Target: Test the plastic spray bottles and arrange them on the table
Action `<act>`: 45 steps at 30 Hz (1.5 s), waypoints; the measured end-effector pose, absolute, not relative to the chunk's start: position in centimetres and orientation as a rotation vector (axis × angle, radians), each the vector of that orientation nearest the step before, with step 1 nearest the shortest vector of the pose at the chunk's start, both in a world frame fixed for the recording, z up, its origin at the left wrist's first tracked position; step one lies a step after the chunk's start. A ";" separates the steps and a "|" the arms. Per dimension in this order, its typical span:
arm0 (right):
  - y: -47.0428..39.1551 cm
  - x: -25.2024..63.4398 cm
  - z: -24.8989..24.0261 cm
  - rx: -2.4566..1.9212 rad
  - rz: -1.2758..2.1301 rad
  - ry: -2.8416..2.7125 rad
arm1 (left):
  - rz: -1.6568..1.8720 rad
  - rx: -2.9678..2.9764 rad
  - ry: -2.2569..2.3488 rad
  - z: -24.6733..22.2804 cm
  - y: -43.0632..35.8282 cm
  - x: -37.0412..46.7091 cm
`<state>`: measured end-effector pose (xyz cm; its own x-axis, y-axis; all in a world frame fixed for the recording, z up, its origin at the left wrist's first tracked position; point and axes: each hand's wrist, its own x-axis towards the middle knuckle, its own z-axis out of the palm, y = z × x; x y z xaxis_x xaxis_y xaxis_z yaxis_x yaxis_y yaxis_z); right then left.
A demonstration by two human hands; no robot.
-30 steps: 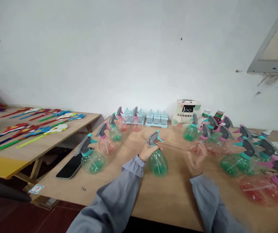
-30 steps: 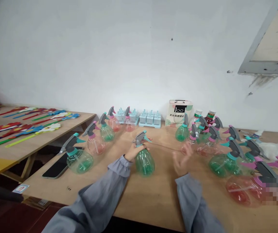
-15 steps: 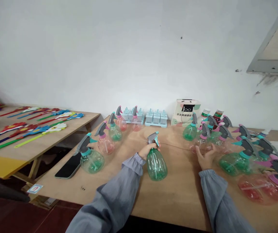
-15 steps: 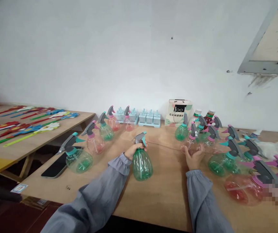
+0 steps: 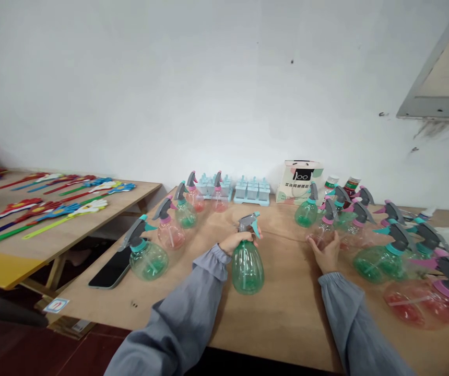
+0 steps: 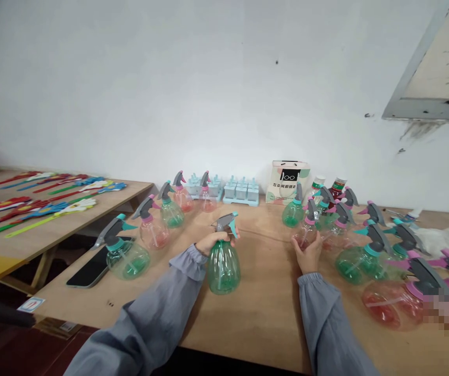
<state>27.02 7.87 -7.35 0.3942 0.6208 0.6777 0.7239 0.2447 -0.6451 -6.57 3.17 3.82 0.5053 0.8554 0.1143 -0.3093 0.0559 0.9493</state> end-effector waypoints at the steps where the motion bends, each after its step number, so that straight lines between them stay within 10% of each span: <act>1: 7.9 27.0 -7.4 -1.434 -0.115 -1.286 | 0.951 1.226 0.560 4.2 2.9 -6.7; 45: 7.1 25.4 -8.2 -1.325 -0.045 -1.340 | 1.137 1.180 0.792 4.1 3.0 -6.8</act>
